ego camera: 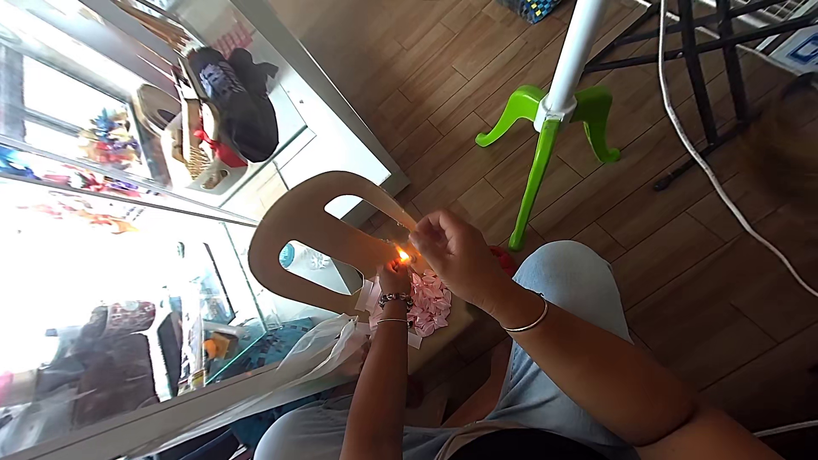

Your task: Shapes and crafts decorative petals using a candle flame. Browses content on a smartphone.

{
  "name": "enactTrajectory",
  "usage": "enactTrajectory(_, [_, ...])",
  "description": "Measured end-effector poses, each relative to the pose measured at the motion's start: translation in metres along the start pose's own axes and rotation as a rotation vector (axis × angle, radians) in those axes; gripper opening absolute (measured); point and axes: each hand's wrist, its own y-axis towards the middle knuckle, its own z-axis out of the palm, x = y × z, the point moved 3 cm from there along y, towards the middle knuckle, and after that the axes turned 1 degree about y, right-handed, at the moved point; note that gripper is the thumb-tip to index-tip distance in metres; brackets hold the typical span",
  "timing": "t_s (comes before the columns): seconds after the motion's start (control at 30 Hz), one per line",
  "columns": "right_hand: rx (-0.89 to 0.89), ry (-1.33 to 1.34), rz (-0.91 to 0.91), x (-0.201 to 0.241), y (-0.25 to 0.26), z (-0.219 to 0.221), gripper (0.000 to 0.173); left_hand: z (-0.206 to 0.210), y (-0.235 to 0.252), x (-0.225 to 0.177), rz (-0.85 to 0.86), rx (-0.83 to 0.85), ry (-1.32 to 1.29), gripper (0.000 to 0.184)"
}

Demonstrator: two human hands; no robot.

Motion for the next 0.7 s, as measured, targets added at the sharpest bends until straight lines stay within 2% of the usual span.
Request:
enactTrajectory(0.27, [0.007, 0.000, 0.000, -0.002, 0.000, 0.002, 0.023, -0.003, -0.007, -0.008, -0.056, 0.005, -0.010, 0.028])
enactTrajectory(0.4, [0.001, -0.037, 0.009, -0.002, 0.001, 0.005, 0.022, -0.009, -0.010, 0.006, -0.054, 0.044, -0.019, 0.029])
enactTrajectory(0.53, [0.037, -0.111, -0.020, -0.006, 0.003, 0.015, 0.021, -0.037, -0.033, 0.016, -0.117, 0.168, -0.208, 0.028])
enactTrajectory(0.63, [0.109, -0.228, 0.007, -0.007, 0.005, 0.028, 0.020, -0.074, -0.065, 0.015, 0.049, 0.159, -0.180, 0.023])
enactTrajectory(0.7, [0.143, -0.333, -0.002, -0.011, 0.006, 0.038, 0.018, -0.097, -0.082, 0.018, 0.098, 0.178, -0.102, 0.022])
